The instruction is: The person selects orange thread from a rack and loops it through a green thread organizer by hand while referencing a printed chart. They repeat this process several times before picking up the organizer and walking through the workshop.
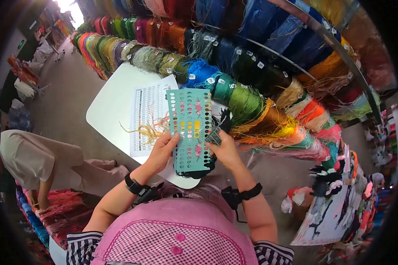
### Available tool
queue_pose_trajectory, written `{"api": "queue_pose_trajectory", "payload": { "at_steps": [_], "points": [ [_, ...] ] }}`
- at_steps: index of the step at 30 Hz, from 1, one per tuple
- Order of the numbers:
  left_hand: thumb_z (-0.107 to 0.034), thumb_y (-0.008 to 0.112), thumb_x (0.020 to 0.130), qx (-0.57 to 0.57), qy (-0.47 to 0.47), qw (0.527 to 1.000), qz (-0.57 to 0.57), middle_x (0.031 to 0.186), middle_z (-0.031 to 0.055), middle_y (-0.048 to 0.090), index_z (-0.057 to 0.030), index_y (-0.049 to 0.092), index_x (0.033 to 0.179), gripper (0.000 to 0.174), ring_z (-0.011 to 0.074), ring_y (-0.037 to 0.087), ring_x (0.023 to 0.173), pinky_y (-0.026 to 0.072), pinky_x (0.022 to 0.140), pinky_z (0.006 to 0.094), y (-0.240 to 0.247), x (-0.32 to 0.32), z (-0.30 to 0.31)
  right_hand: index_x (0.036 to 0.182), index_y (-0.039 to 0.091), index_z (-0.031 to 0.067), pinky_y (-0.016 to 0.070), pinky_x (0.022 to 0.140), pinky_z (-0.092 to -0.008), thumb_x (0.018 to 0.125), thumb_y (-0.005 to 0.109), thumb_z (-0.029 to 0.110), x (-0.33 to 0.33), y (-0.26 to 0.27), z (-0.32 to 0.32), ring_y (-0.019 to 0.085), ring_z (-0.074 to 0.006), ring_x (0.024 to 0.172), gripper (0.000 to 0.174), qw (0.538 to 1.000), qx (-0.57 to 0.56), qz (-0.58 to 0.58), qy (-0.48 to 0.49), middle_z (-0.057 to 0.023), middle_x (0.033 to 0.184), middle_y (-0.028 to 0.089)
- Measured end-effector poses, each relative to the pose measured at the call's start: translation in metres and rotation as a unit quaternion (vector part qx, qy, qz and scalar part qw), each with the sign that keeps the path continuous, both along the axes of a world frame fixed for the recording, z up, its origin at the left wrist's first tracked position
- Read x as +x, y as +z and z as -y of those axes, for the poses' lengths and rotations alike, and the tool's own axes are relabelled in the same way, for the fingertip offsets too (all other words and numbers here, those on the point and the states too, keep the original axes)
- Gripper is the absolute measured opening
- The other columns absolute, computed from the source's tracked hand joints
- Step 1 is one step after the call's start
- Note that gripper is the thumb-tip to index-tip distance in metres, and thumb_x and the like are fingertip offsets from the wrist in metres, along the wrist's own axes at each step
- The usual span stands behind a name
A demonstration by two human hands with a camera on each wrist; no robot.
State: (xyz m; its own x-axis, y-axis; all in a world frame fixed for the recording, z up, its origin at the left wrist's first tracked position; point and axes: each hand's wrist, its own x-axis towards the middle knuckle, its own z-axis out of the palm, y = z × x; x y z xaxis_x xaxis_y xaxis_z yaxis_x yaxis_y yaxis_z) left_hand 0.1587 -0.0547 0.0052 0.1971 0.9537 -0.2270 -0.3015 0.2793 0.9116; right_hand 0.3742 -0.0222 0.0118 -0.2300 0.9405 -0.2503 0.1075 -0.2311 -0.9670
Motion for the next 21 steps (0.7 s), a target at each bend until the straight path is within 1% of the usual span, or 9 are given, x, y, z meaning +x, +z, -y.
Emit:
{"api": "queue_pose_trajectory", "payload": {
  "at_steps": [3, 5, 6, 12, 14, 16, 18, 20, 21],
  "points": [
    [-0.028, 0.051, 0.1, 0.012, -0.006, 0.999, 0.038, 0.102, -0.0002, 0.064, -0.0063, 0.055, 0.12, 0.03, 0.006, 0.06, 0.093, 0.05, 0.078, 0.0242, -0.004, -0.002, 0.0, 0.111, 0.057, 0.0022, 0.0443, 0.055, -0.0222, 0.084, 0.066, 0.0, 0.0, -0.004, -0.003, 0.055, -0.0073, 0.066, 0.029, 1.0, 0.006, 0.03, -0.007, 0.0001, 0.082, 0.06],
    [-0.018, 0.057, 0.096, 0.033, -0.019, 0.996, 0.074, 0.109, 0.002, 0.064, -0.0052, 0.053, 0.125, 0.032, 0.0082, 0.06, 0.099, 0.0501, 0.085, 0.027, -0.005, -0.001, 0.001, 0.112, 0.057, 0.0016, 0.047, 0.056, -0.0237, 0.083, 0.065, -0.002, 0.005, -0.012, -0.005, 0.059, -0.0089, 0.07, 0.03, 0.999, 0.012, 0.038, 0.01, -0.0017, 0.085, 0.062],
    [-0.018, 0.057, 0.096, 0.033, -0.013, 0.997, 0.075, 0.109, 0.002, 0.064, -0.0052, 0.053, 0.125, 0.032, 0.0082, 0.06, 0.099, 0.0501, 0.085, 0.027, -0.005, 0.0, 0.002, 0.113, 0.057, 0.001, 0.0497, 0.056, -0.0251, 0.082, 0.064, -0.004, 0.005, -0.012, -0.007, 0.062, -0.0105, 0.074, 0.032, 0.999, 0.021, 0.04, 0.025, -0.0035, 0.088, 0.063],
    [-0.001, 0.061, 0.09, 0.024, 0.048, 0.998, 0.035, 0.113, 0.0058, 0.064, -0.0021, 0.05, 0.128, 0.04, 0.0112, 0.062, 0.098, 0.0505, 0.087, 0.0286, -0.019, 0.013, 0.0, 0.112, 0.056, 0.0001, 0.0496, 0.058, -0.0254, 0.081, 0.068, 0.003, 0.008, -0.01, -0.019, 0.062, -0.0117, 0.074, 0.034, 0.996, 0.019, 0.076, 0.041, -0.0038, 0.088, 0.063],
    [0.001, 0.06, 0.088, 0.012, 0.089, 0.995, 0.043, 0.113, 0.0076, 0.065, -0.0015, 0.051, 0.127, 0.04, 0.0128, 0.062, 0.097, 0.0509, 0.086, 0.0289, -0.018, 0.02, -0.002, 0.105, 0.053, -0.0004, 0.0491, 0.06, -0.0289, 0.079, 0.07, 0.013, 0.023, -0.026, -0.03, 0.062, -0.0151, 0.072, 0.033, 0.975, 0.128, 0.18, 0.025, -0.0073, 0.085, 0.063],
    [0.002, 0.06, 0.088, 0.013, 0.11, 0.992, 0.067, 0.114, 0.0082, 0.064, -0.0014, 0.051, 0.127, 0.041, 0.0143, 0.063, 0.097, 0.0516, 0.086, 0.0295, -0.013, 0.024, -0.009, 0.105, 0.05, 0.0, 0.0488, 0.064, -0.0326, 0.08, 0.068, 0.014, 0.026, 0.006, -0.024, 0.061, -0.0187, 0.07, 0.034, 0.965, 0.201, 0.162, -0.044, -0.0081, 0.084, 0.063],
    [0.001, 0.06, 0.088, 0.024, 0.169, 0.981, 0.095, 0.113, 0.0077, 0.064, -0.0009, 0.051, 0.126, 0.039, 0.0153, 0.063, 0.097, 0.0527, 0.085, 0.0311, -0.011, 0.029, -0.016, 0.106, 0.047, 0.0, 0.0459, 0.074, -0.0346, 0.084, 0.062, 0.019, 0.046, 0.025, -0.013, 0.057, -0.0199, 0.079, 0.033, 0.984, 0.148, 0.096, -0.029, -0.0104, 0.086, 0.058],
    [-0.001, 0.06, 0.089, -0.015, 0.193, 0.977, 0.094, 0.113, 0.008, 0.064, -0.0014, 0.052, 0.123, 0.036, 0.017, 0.064, 0.097, 0.0541, 0.084, 0.0332, -0.004, 0.033, -0.021, 0.107, 0.046, -0.0004, 0.0441, 0.076, -0.034, 0.087, 0.058, 0.024, 0.059, 0.033, 0.001, 0.054, -0.0195, 0.082, 0.034, 0.995, 0.077, 0.06, 0.032, -0.0099, 0.087, 0.054],
    [-0.002, 0.061, 0.089, -0.021, 0.214, 0.971, 0.108, 0.113, 0.0082, 0.064, -0.0024, 0.053, 0.122, 0.034, 0.0174, 0.065, 0.097, 0.0546, 0.084, 0.0339, -0.001, 0.034, -0.024, 0.109, 0.047, -0.0005, 0.0445, 0.072, -0.0333, 0.091, 0.051, 0.024, 0.065, 0.029, 0.008, 0.054, -0.0174, 0.079, 0.03, 0.974, 0.116, 0.162, 0.111, -0.0087, 0.09, 0.056]
  ]
}}
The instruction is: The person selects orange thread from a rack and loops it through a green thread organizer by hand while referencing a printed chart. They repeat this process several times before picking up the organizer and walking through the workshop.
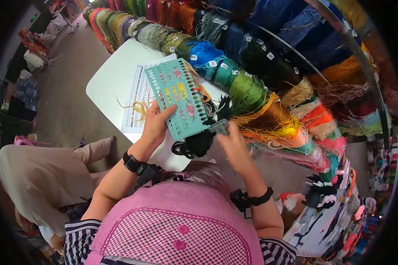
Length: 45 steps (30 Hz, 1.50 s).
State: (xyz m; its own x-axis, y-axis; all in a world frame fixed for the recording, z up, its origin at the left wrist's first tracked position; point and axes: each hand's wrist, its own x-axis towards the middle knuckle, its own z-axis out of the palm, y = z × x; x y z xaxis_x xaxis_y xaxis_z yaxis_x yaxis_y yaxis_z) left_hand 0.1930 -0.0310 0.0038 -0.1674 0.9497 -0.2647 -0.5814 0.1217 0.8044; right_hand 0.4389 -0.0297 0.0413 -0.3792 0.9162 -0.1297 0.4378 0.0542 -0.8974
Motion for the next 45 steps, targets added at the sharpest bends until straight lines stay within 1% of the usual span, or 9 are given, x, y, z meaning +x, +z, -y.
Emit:
{"api": "queue_pose_trajectory", "payload": {
  "at_steps": [1, 3, 6, 9, 25, 39, 41, 43, 45],
  "points": [
    [-0.003, 0.061, 0.089, -0.004, 0.021, 1.0, 0.015, 0.113, 0.0085, 0.064, -0.0033, 0.053, 0.121, 0.033, 0.0179, 0.065, 0.097, 0.055, 0.085, 0.0346, 0.001, 0.002, -0.003, 0.11, 0.05, 0.0001, 0.0454, 0.067, -0.0296, 0.094, 0.052, 0.019, 0.0, -0.003, 0.007, 0.057, -0.0138, 0.076, 0.025, 0.989, -0.124, -0.073, 0.01, -0.0073, 0.09, 0.059],
    [-0.004, 0.061, 0.09, -0.004, 0.023, 0.999, 0.026, 0.114, 0.0089, 0.064, -0.0052, 0.053, 0.122, 0.033, 0.0183, 0.065, 0.098, 0.0553, 0.085, 0.0349, 0.003, 0.004, -0.005, 0.11, 0.051, -0.0005, 0.0466, 0.061, -0.0248, 0.095, 0.055, 0.015, 0.001, -0.001, 0.02, 0.062, -0.0115, 0.074, 0.022, 0.965, -0.226, -0.112, 0.075, -0.0073, 0.09, 0.063],
    [-0.004, 0.061, 0.09, -0.024, 0.02, 0.998, 0.046, 0.114, 0.0086, 0.064, -0.0059, 0.052, 0.123, 0.034, 0.0182, 0.065, 0.099, 0.0554, 0.085, 0.0347, 0.008, 0.011, -0.003, 0.108, 0.053, -0.0021, 0.0487, 0.057, -0.0223, 0.093, 0.061, 0.012, -0.001, -0.027, 0.029, 0.065, -0.0134, 0.074, 0.023, 0.943, -0.275, -0.18, 0.046, -0.0089, 0.088, 0.066],
    [-0.001, 0.059, 0.09, -0.027, 0.028, 0.998, 0.042, 0.111, 0.0097, 0.065, -0.0037, 0.051, 0.121, 0.033, 0.0187, 0.067, 0.092, 0.0583, 0.077, 0.0329, 0.01, 0.014, -0.001, 0.107, 0.054, -0.001, 0.0531, 0.058, -0.0241, 0.093, 0.059, 0.01, -0.007, -0.038, 0.029, 0.067, -0.0158, 0.072, 0.019, 0.929, -0.309, -0.202, 0.02, -0.0129, 0.092, 0.068],
    [-0.001, 0.06, 0.09, 0.053, 0.098, 0.991, 0.077, 0.112, 0.0067, 0.064, -0.0057, 0.051, 0.123, 0.035, 0.0153, 0.063, 0.098, 0.0529, 0.084, 0.0307, -0.005, 0.01, -0.002, 0.104, 0.057, -0.0045, 0.0542, 0.054, -0.0222, 0.091, 0.064, 0.015, -0.04, -0.017, -0.001, 0.066, -0.0156, 0.064, 0.025, 0.936, -0.325, -0.133, 0.025, -0.0129, 0.084, 0.067],
    [0.0, 0.062, 0.088, 0.094, 0.095, 0.99, 0.038, 0.111, 0.0072, 0.065, -0.0034, 0.054, 0.12, 0.033, 0.0137, 0.063, 0.097, 0.0516, 0.085, 0.0291, -0.005, 0.024, -0.003, 0.101, 0.057, -0.0036, 0.0528, 0.05, -0.0241, 0.092, 0.062, 0.02, -0.043, -0.022, -0.006, 0.064, -0.0153, 0.059, 0.026, 0.93, -0.321, -0.179, 0.006, -0.0127, 0.081, 0.067],
    [0.0, 0.062, 0.088, 0.107, 0.091, 0.99, 0.016, 0.112, 0.007, 0.065, -0.0032, 0.054, 0.122, 0.035, 0.0132, 0.063, 0.097, 0.0516, 0.085, 0.0286, -0.01, 0.025, -0.004, 0.097, 0.057, -0.0024, 0.0513, 0.047, -0.0249, 0.093, 0.061, 0.025, -0.041, -0.016, -0.005, 0.064, -0.0163, 0.056, 0.028, 0.935, -0.337, -0.111, -0.001, -0.0133, 0.078, 0.067],
    [0.0, 0.062, 0.088, 0.103, 0.07, 0.992, 0.009, 0.112, 0.0064, 0.065, -0.0029, 0.054, 0.122, 0.035, 0.0126, 0.063, 0.097, 0.0515, 0.085, 0.0283, -0.005, 0.018, 0.003, 0.092, 0.059, 0.0, 0.0467, 0.046, -0.0237, 0.088, 0.068, 0.021, -0.027, -0.015, -0.015, 0.061, -0.0125, 0.055, 0.024, 0.982, -0.173, 0.072, -0.022, -0.0115, 0.069, 0.065],
    [0.0, 0.062, 0.088, 0.096, 0.045, 0.994, 0.005, 0.111, 0.0058, 0.065, -0.0026, 0.054, 0.123, 0.036, 0.012, 0.062, 0.097, 0.0514, 0.084, 0.028, -0.003, 0.016, 0.011, 0.101, 0.059, -0.0005, 0.0496, 0.06, -0.0246, 0.086, 0.069, 0.012, -0.022, -0.016, -0.031, 0.062, -0.0106, 0.07, 0.022, 0.989, 0.054, 0.118, -0.072, -0.0087, 0.08, 0.067]
  ]
}}
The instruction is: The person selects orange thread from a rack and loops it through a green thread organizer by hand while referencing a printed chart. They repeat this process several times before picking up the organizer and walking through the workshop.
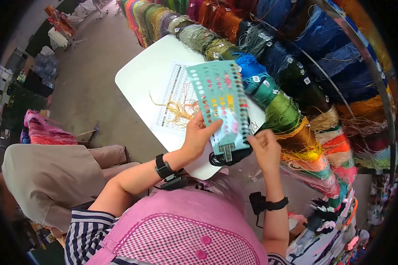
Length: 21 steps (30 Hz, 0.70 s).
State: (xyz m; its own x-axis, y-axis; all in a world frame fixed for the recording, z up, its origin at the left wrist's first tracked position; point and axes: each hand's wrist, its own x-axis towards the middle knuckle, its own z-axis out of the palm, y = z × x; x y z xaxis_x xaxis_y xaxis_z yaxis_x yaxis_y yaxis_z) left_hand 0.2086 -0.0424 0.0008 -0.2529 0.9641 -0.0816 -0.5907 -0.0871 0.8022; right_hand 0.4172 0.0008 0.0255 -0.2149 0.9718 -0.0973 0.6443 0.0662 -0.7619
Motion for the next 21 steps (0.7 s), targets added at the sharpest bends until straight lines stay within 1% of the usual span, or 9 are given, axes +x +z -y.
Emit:
{"api": "queue_pose_trajectory", "payload": {
  "at_steps": [1, 3, 6, 7, 8, 10, 12, 18, 21],
  "points": [
    [0.0, 0.063, 0.088, -0.002, -0.036, 0.999, -0.028, 0.112, 0.0054, 0.065, -0.0024, 0.053, 0.124, 0.037, 0.0113, 0.062, 0.097, 0.0514, 0.084, 0.028, 0.0, 0.001, 0.005, 0.101, 0.059, -0.0005, 0.0496, 0.06, -0.0246, 0.086, 0.069, 0.012, -0.009, -0.002, -0.003, 0.062, -0.0106, 0.07, 0.022, 1.0, -0.002, -0.001, 0.001, -0.0087, 0.08, 0.067],
    [-0.009, 0.059, 0.093, -0.002, -0.1, 0.994, -0.052, 0.107, 0.0053, 0.066, -0.0008, 0.057, 0.118, 0.026, 0.0097, 0.062, 0.094, 0.0527, 0.079, 0.0268, 0.004, 0.005, 0.018, 0.112, 0.057, -0.0006, 0.0485, 0.078, -0.0259, 0.085, 0.068, 0.005, -0.03, -0.005, -0.003, 0.061, -0.0104, 0.088, 0.029, 0.932, -0.08, -0.353, 0.016, -0.006, 0.098, 0.066],
    [-0.022, 0.053, 0.098, -0.134, -0.215, 0.929, -0.271, 0.095, 0.0058, 0.069, -0.0011, 0.064, 0.107, 0.025, 0.0106, 0.065, 0.084, 0.0534, 0.068, 0.0257, -0.006, -0.031, 0.014, 0.12, 0.054, -0.0003, 0.0458, 0.089, -0.0274, 0.084, 0.066, -0.001, -0.037, -0.001, -0.001, 0.059, -0.0112, 0.099, 0.038, 0.906, -0.198, -0.371, 0.043, -0.0051, 0.112, 0.063],
    [-0.031, 0.048, 0.1, -0.104, -0.185, 0.951, -0.226, 0.082, 0.0051, 0.069, -0.0013, 0.068, 0.096, 0.036, 0.0117, 0.065, 0.071, 0.0522, 0.06, 0.0255, 0.004, -0.051, 0.015, 0.121, 0.054, 0.0001, 0.0474, 0.088, -0.0272, 0.082, 0.066, -0.003, -0.035, -0.002, -0.002, 0.06, -0.0115, 0.098, 0.04, 0.907, -0.196, -0.372, 0.023, -0.0061, 0.113, 0.064],
    [-0.03, 0.052, 0.098, -0.05, -0.079, 0.939, -0.331, 0.075, 0.0067, 0.068, -0.0022, 0.069, 0.094, 0.032, 0.0133, 0.065, 0.064, 0.0519, 0.058, 0.0262, -0.013, -0.07, 0.013, 0.121, 0.054, 0.0001, 0.0474, 0.088, -0.0272, 0.082, 0.066, -0.003, -0.034, 0.002, -0.004, 0.06, -0.0115, 0.098, 0.04, 0.907, -0.198, -0.371, 0.022, -0.0061, 0.113, 0.064],
    [-0.021, 0.067, 0.084, 0.022, -0.003, 0.717, -0.697, 0.107, 0.0091, 0.067, -0.008, 0.068, 0.103, 0.023, 0.0247, 0.066, 0.094, 0.0522, 0.074, 0.0366, -0.008, -0.114, 0.02, 0.121, 0.054, 0.0005, 0.0485, 0.088, -0.0273, 0.082, 0.065, -0.004, -0.031, 0.022, -0.01, 0.062, -0.0119, 0.097, 0.04, 0.901, -0.157, -0.404, 0.015, -0.0069, 0.113, 0.064],
    [-0.02, 0.076, 0.072, 0.073, -0.004, 0.625, -0.778, 0.123, 0.0058, 0.058, -0.0116, 0.06, 0.114, 0.045, 0.0278, 0.055, 0.112, 0.0463, 0.087, 0.0416, -0.016, -0.13, 0.031, 0.121, 0.054, 0.0009, 0.0489, 0.088, -0.0275, 0.081, 0.066, -0.004, -0.031, 0.048, -0.019, 0.062, -0.0129, 0.096, 0.042, 0.896, -0.103, -0.431, 0.006, -0.0071, 0.113, 0.065],
    [-0.028, 0.083, 0.061, -0.005, 0.013, 0.622, -0.783, 0.119, 0.0097, 0.056, -0.004, 0.056, 0.114, 0.064, 0.0328, 0.052, 0.106, 0.0441, 0.089, 0.0418, -0.015, -0.139, 0.049, 0.127, 0.049, 0.0043, 0.0429, 0.1, -0.0355, 0.092, 0.061, 0.009, 0.016, 0.141, -0.052, 0.058, -0.0193, 0.11, 0.038, 0.813, 0.166, -0.557, 0.042, -0.0097, 0.123, 0.06],
    [-0.031, 0.083, 0.061, -0.011, 0.037, 0.639, -0.768, 0.115, 0.0116, 0.055, -0.0027, 0.056, 0.109, 0.062, 0.0317, 0.051, 0.098, 0.0455, 0.085, 0.0401, -0.028, -0.143, 0.05, 0.139, 0.041, -0.0015, 0.03, 0.112, -0.0488, 0.1, 0.044, 0.016, 0.016, 0.209, -0.046, 0.045, -0.0307, 0.128, 0.043, 0.727, 0.344, -0.559, -0.203, -0.0176, 0.141, 0.045]
  ]
}}
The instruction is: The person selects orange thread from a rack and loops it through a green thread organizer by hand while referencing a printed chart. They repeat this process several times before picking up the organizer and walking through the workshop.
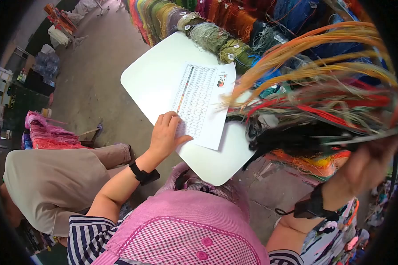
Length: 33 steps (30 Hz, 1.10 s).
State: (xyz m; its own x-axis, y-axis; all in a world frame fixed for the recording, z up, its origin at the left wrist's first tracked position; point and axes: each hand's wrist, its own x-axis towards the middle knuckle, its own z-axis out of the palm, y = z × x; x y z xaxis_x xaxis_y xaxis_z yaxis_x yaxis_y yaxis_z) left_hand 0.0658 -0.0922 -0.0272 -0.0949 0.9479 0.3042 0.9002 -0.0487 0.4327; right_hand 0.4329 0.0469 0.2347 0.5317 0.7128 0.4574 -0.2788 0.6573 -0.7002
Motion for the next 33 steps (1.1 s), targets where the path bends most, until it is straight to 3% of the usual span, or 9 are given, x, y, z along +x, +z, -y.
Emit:
{"api": "queue_pose_trajectory", "payload": {
  "at_steps": [1, 3, 7, 9, 11, 12, 15, 22, 33],
  "points": [
    [-0.031, 0.083, 0.061, 0.0, 0.0, 1.0, 0.001, 0.115, 0.0116, 0.055, -0.0027, 0.056, 0.109, 0.062, 0.0317, 0.051, 0.098, 0.0455, 0.085, 0.0401, 0.0, 0.0, -0.001, 0.139, 0.041, -0.0015, 0.03, 0.112, -0.0488, 0.1, 0.044, 0.016, -0.008, 0.018, 0.005, 0.045, -0.0307, 0.128, 0.043, 1.0, 0.0, 0.001, 0.0, -0.0176, 0.141, 0.045],
    [-0.033, 0.081, 0.063, 0.006, -0.003, 1.0, -0.008, 0.116, 0.0126, 0.054, -0.0043, 0.058, 0.114, 0.063, 0.031, 0.051, 0.096, 0.0462, 0.081, 0.0381, 0.002, 0.001, -0.002, 0.122, 0.062, 0.0073, 0.0437, 0.105, -0.0464, 0.085, 0.066, 0.006, -0.027, 0.043, 0.016, 0.056, -0.0253, 0.119, 0.037, 0.941, 0.125, -0.016, 0.313, -0.0127, 0.132, 0.057],
    [-0.037, 0.079, 0.065, -0.009, -0.008, 0.999, -0.048, 0.116, 0.0128, 0.054, -0.0086, 0.058, 0.122, 0.067, 0.0297, 0.051, 0.094, 0.0463, 0.078, 0.0378, 0.007, 0.004, -0.006, 0.111, 0.068, 0.0063, 0.0463, 0.104, -0.039, 0.084, 0.068, 0.007, -0.03, 0.035, 0.023, 0.058, -0.0211, 0.118, 0.027, 0.962, 0.119, -0.001, 0.248, -0.0112, 0.126, 0.061],
    [-0.039, 0.078, 0.067, -0.03, -0.01, 0.995, -0.098, 0.117, 0.0122, 0.053, -0.0129, 0.057, 0.127, 0.068, 0.0284, 0.05, 0.092, 0.0455, 0.075, 0.0372, 0.008, 0.006, -0.006, 0.14, 0.041, 0.0004, 0.0245, 0.111, -0.0593, 0.1, 0.045, 0.019, -0.009, 0.012, 0.024, 0.037, -0.0347, 0.134, 0.044, 0.998, -0.054, 0.018, -0.01, -0.0199, 0.143, 0.041],
    [-0.039, 0.077, 0.068, -0.027, -0.009, 0.995, -0.096, 0.117, 0.0122, 0.053, -0.0129, 0.058, 0.127, 0.067, 0.028, 0.05, 0.092, 0.045, 0.073, 0.0369, 0.009, 0.008, -0.008, 0.142, 0.038, 0.0045, 0.03, 0.11, -0.0562, 0.101, 0.042, 0.022, -0.005, -0.022, 0.028, 0.041, -0.0327, 0.132, 0.045, 0.989, -0.07, 0.003, 0.129, -0.0186, 0.145, 0.04],
    [-0.039, 0.077, 0.069, -0.025, -0.005, 0.995, -0.097, 0.118, 0.0122, 0.053, -0.0129, 0.058, 0.126, 0.065, 0.0276, 0.05, 0.093, 0.0445, 0.072, 0.0366, 0.009, 0.009, -0.009, 0.139, 0.04, 0.0046, 0.0364, 0.108, -0.0481, 0.097, 0.053, 0.015, 0.002, -0.05, 0.026, 0.05, -0.0274, 0.123, 0.046, 0.966, -0.06, 0.006, 0.25, -0.0161, 0.134, 0.051],
    [-0.038, 0.076, 0.07, -0.023, 0.002, 0.995, -0.099, 0.118, 0.0119, 0.053, -0.013, 0.058, 0.125, 0.063, 0.0272, 0.05, 0.093, 0.0442, 0.071, 0.037, 0.006, 0.012, -0.011, 0.126, 0.048, 0.002, 0.0483, 0.09, -0.0307, 0.086, 0.062, -0.002, -0.052, -0.094, 0.035, 0.061, -0.016, 0.101, 0.043, 0.92, -0.173, 0.168, 0.308, -0.0088, 0.114, 0.061],
    [-0.039, 0.075, 0.071, -0.034, 0.005, 0.993, -0.11, 0.122, 0.0115, 0.052, -0.0132, 0.056, 0.126, 0.063, 0.0262, 0.05, 0.094, 0.0442, 0.071, 0.0374, 0.004, 0.014, -0.013, 0.119, 0.055, -0.0007, 0.0483, 0.088, -0.0278, 0.088, 0.063, 0.001, -0.072, -0.188, 0.046, 0.063, -0.0131, 0.097, 0.032, 0.865, -0.3, 0.138, 0.377, -0.0079, 0.112, 0.066],
    [-0.039, 0.074, 0.072, -0.026, 0.001, 0.992, -0.127, 0.126, 0.0115, 0.051, -0.0127, 0.054, 0.127, 0.064, 0.0263, 0.05, 0.095, 0.0446, 0.071, 0.0377, 0.002, 0.014, -0.012, 0.121, 0.054, -0.0008, 0.0471, 0.089, -0.028, 0.093, 0.057, 0.003, -0.069, -0.188, 0.048, 0.062, -0.0126, 0.1, 0.029, 0.855, -0.307, 0.112, 0.402, -0.008, 0.114, 0.065]
  ]
}}
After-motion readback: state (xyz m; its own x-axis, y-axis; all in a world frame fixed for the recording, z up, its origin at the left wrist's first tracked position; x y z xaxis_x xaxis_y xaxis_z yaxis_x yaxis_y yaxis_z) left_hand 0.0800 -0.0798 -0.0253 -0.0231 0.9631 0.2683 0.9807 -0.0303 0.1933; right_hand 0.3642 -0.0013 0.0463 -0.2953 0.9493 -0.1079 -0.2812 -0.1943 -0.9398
